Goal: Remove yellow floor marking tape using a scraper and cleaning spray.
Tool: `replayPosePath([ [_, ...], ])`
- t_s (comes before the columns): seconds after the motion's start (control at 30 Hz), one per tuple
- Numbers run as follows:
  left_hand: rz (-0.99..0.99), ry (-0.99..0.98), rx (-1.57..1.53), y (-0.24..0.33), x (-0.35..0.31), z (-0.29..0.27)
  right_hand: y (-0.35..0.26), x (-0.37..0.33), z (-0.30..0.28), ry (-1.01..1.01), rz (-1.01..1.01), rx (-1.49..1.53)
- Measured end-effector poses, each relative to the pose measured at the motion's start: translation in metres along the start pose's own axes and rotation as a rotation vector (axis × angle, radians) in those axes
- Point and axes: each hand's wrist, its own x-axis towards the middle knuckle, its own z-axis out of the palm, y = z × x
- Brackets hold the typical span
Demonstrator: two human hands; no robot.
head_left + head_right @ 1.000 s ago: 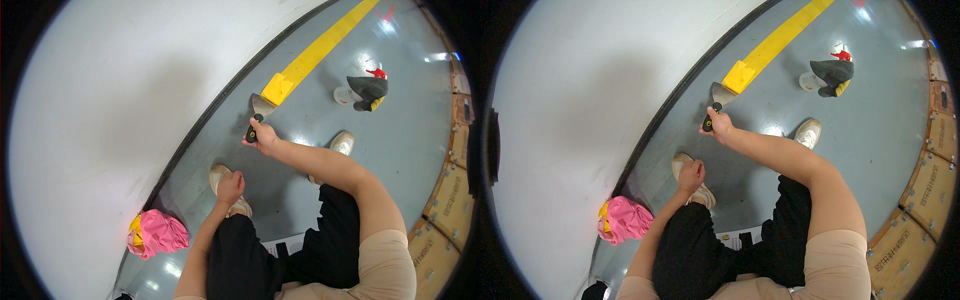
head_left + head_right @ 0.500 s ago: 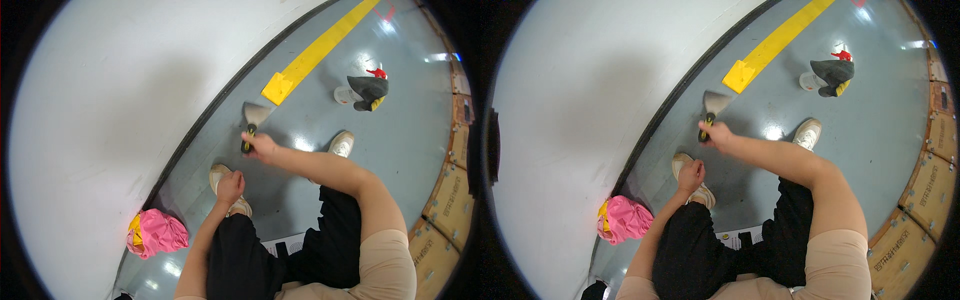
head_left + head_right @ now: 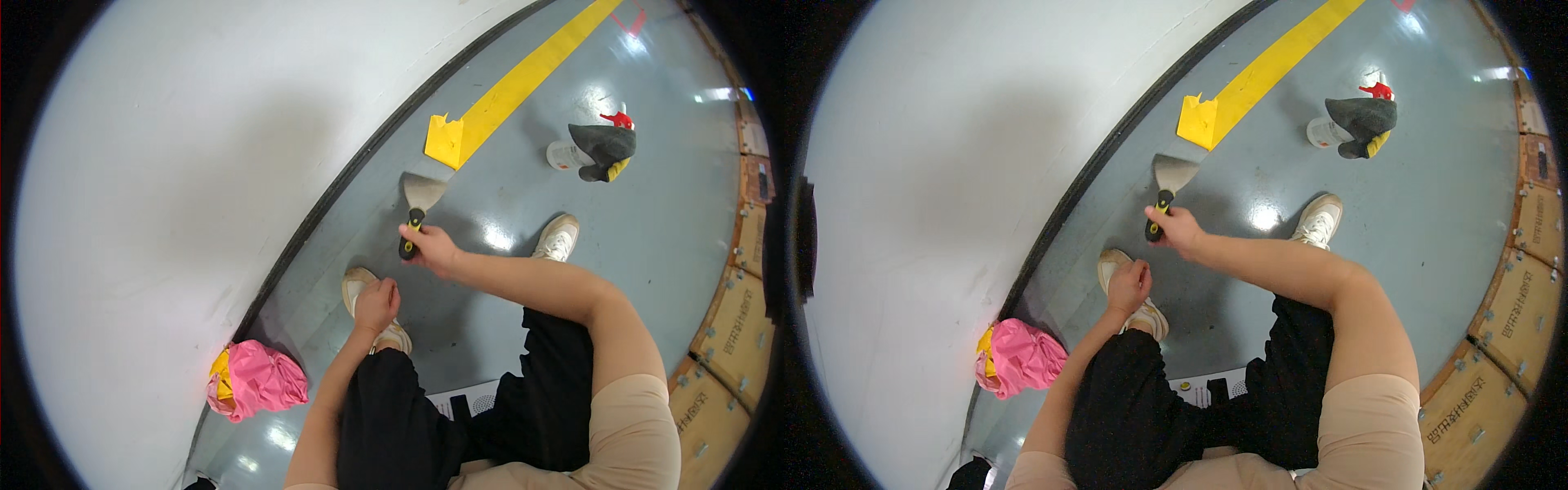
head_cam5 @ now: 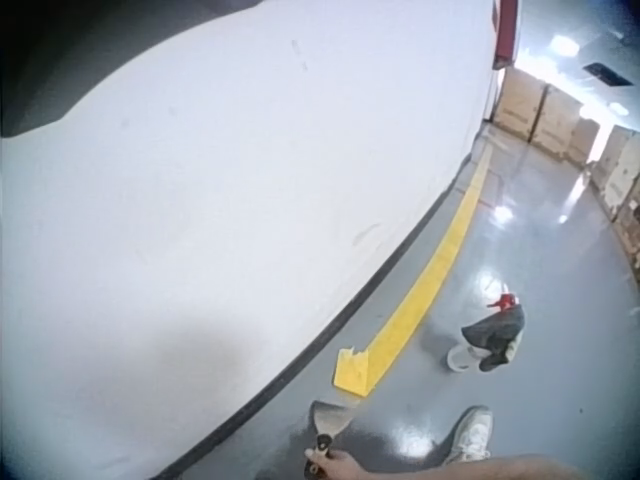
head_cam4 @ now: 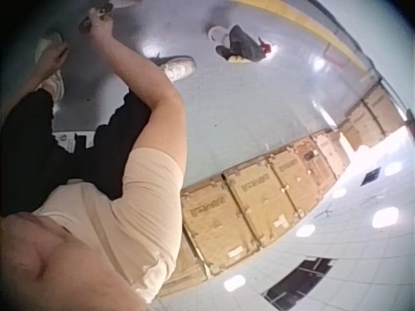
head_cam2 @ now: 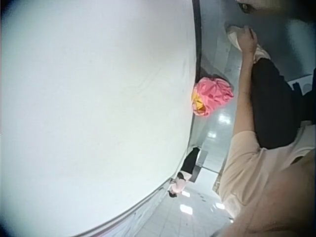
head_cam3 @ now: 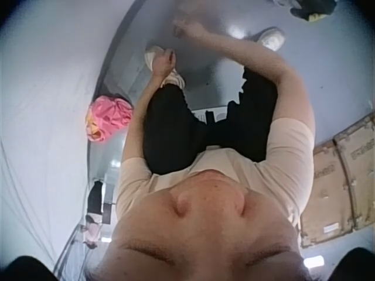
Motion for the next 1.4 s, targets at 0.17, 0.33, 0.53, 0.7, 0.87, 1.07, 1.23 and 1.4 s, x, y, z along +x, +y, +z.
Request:
replayPosePath([
  [0.17,-0.005,0.003,-0.003,-0.001,-0.001,0.000,0.015,-0.003,0.003,-0.026,0.089,-0.044],
  [0.33,-0.009,-0.009,-0.007,-0.001,0.000,0.004,-0.029,0.042,-0.021,0.097,-0.085,-0.051],
  [0.53,-0.005,0.005,-0.041,-0.003,-0.001,0.004,-0.073,0.052,-0.039,0.194,-0.245,0.073],
  [0.7,-0.001,0.005,0.003,-0.002,-0.001,0.002,-0.019,0.016,-0.016,0.038,-0.069,-0.010],
  [0.87,0.005,0.016,0.010,-0.003,-0.001,0.001,0.014,-0.003,0.002,-0.043,0.047,-0.027],
  [1.07,-0.001,0.008,-0.004,0.000,-0.001,0.001,-0.025,0.030,-0.018,0.046,-0.060,-0.027],
  [1.23,0.008,0.017,-0.009,-0.001,0.000,0.004,-0.069,0.046,-0.029,0.218,-0.176,0.119],
  [1.4,-0.007,0.017,-0.010,-0.002,-0.002,0.001,-0.028,0.020,-0.019,0.031,-0.109,0.011],
])
